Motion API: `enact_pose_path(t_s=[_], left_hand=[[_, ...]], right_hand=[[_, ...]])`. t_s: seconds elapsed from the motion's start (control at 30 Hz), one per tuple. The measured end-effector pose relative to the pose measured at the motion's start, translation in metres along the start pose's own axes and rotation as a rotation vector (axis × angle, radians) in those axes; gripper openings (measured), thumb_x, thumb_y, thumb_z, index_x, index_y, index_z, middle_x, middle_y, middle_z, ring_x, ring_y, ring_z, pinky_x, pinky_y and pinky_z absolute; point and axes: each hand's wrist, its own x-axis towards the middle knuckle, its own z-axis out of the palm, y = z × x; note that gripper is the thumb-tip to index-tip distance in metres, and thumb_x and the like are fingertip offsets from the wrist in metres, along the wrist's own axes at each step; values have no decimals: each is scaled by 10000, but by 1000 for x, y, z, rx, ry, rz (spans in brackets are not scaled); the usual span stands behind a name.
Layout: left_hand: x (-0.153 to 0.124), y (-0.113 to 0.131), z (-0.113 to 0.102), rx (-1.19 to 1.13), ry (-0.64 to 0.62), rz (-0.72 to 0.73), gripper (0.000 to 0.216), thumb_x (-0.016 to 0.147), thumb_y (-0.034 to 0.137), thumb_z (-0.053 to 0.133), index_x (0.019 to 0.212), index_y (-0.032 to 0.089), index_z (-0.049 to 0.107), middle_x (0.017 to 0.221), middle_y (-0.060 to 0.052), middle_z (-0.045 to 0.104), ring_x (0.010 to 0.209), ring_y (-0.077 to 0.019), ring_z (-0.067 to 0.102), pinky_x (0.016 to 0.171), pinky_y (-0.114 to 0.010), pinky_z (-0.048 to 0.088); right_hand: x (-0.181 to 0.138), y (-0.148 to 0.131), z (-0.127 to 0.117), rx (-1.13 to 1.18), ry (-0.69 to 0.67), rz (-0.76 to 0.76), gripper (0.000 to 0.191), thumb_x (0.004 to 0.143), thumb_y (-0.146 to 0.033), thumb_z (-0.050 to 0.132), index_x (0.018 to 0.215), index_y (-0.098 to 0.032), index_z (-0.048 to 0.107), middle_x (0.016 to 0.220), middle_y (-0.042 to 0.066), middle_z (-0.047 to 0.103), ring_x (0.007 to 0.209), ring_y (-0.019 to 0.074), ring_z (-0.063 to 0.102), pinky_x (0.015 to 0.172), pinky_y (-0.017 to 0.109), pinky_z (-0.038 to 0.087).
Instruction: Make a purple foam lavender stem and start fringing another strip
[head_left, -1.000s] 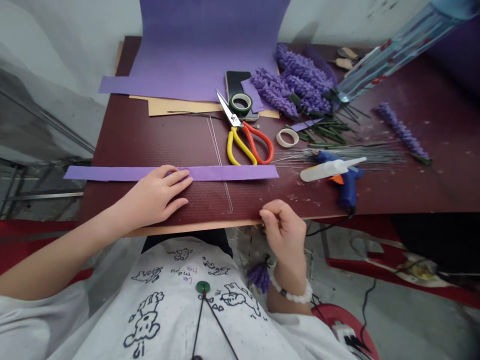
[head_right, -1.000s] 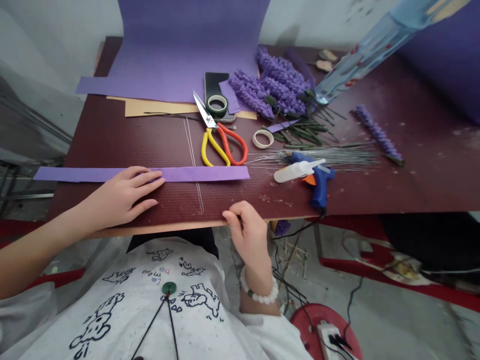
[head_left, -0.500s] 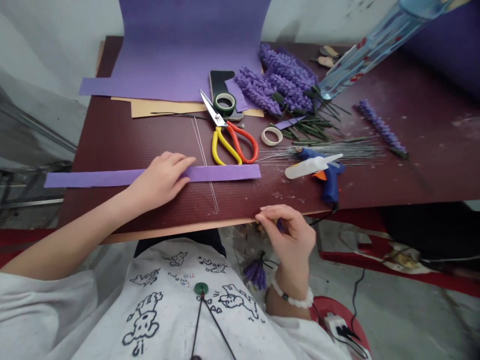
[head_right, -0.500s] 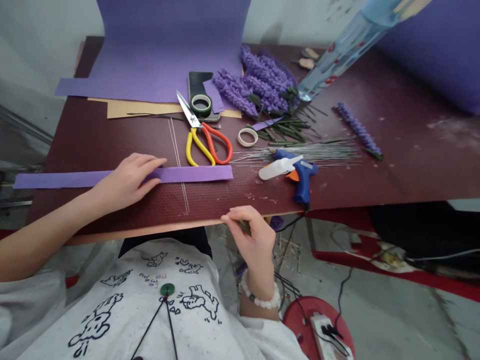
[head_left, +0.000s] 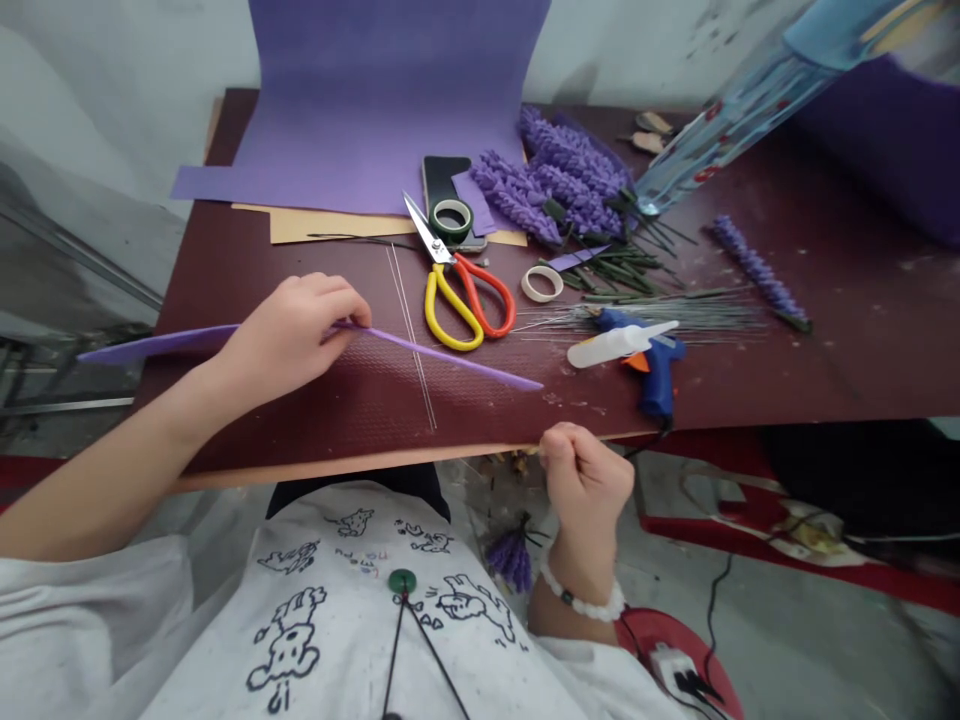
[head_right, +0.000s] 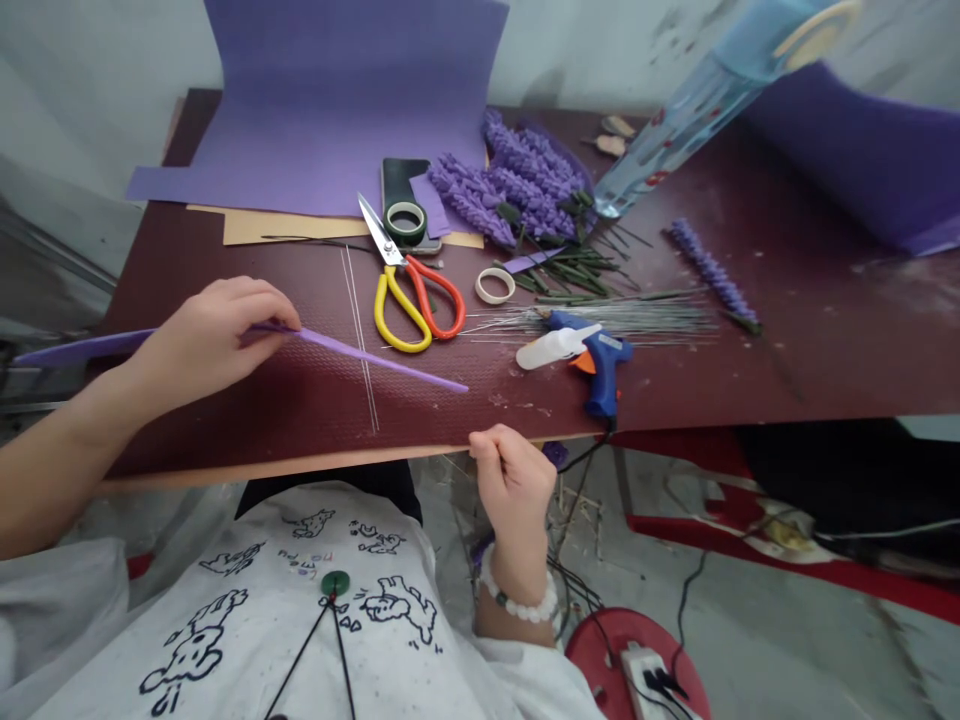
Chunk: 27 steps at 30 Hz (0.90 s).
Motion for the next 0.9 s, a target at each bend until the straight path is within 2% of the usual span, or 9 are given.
enact_pose_path(t_s=[0.13, 0.23, 0.37, 0.5, 0.57, 0.63, 0.77, 0.83, 0.9], left_hand=[[-4, -4, -5, 178, 232, 180, 208, 894, 210, 441, 838, 227, 641, 900, -32, 656, 860, -181, 552, 803, -352, 406], [-7, -15, -4, 294, 390, 209, 193, 888, 279, 510, 781, 253, 668, 717, -5, 604, 744, -159, 517, 728, -334, 383], [-10, -28, -6, 169, 289, 193, 207, 919, 322, 488, 847, 309, 681, 589, 31, 515, 597, -118, 446, 702, -311, 372], [-10, -31, -4, 86, 293, 192, 205, 932, 333, 472, 910, 324, 675, 649, 29, 537, 638, -120, 478, 728, -315, 383], [-9, -28, 1, 135, 311, 229, 198, 929, 315, 475, 914, 318, 673, 671, 26, 552, 662, -124, 488, 718, -314, 384], [-8, -24, 6, 216, 360, 275, 192, 921, 300, 483, 893, 305, 673, 691, 20, 572, 688, -133, 497, 707, -320, 385], [-5, -15, 12, 217, 487, 250, 167, 893, 324, 520, 850, 248, 662, 822, -6, 642, 807, -162, 559, 764, -337, 426], [-5, -13, 9, 102, 454, 172, 167, 885, 324, 527, 880, 218, 656, 856, -16, 661, 830, -161, 582, 806, -333, 444], [-7, -14, 1, -25, 380, 57, 184, 871, 327, 539, 936, 204, 659, 875, -21, 678, 841, -163, 604, 831, -326, 454]], right_hand=[[-2, 3, 3, 10, 24, 79, 382, 914, -288, 491, 554, -193, 405, 499, -59, 380, 464, 71, 354, 493, 246, 282], [1, 4, 6, 59, 39, 85, 120, 891, -268, 530, 786, -208, 528, 668, -35, 528, 601, 96, 508, 596, 242, 410], [9, -3, 8, 90, 8, -29, 271, 860, -302, 568, 1119, -227, 535, 1029, 61, 623, 970, 189, 607, 851, 375, 491], [20, -20, 10, 131, 54, -74, 116, 921, -222, 455, 988, -249, 546, 774, -17, 600, 751, 139, 626, 827, 359, 510], [30, -35, 13, 169, 13, -136, 403, 851, -205, 582, 1205, -283, 406, 912, -4, 601, 756, 141, 630, 777, 351, 530], [43, -52, 20, 66, -96, -316, 656, 794, -257, 661, 1333, -270, 287, 1163, 84, 564, 1018, 211, 604, 902, 427, 491], [74, -84, 34, -400, -266, -561, 413, 839, -341, 611, 1196, -182, 478, 1155, 123, 601, 1055, 265, 547, 887, 441, 442], [94, -97, 36, -551, -259, -630, 119, 901, -240, 497, 971, -196, 582, 917, 67, 658, 880, 228, 571, 821, 419, 428], [116, -111, 29, -635, -250, -663, 175, 917, -198, 445, 881, -207, 616, 830, 43, 661, 836, 216, 571, 867, 447, 394]])
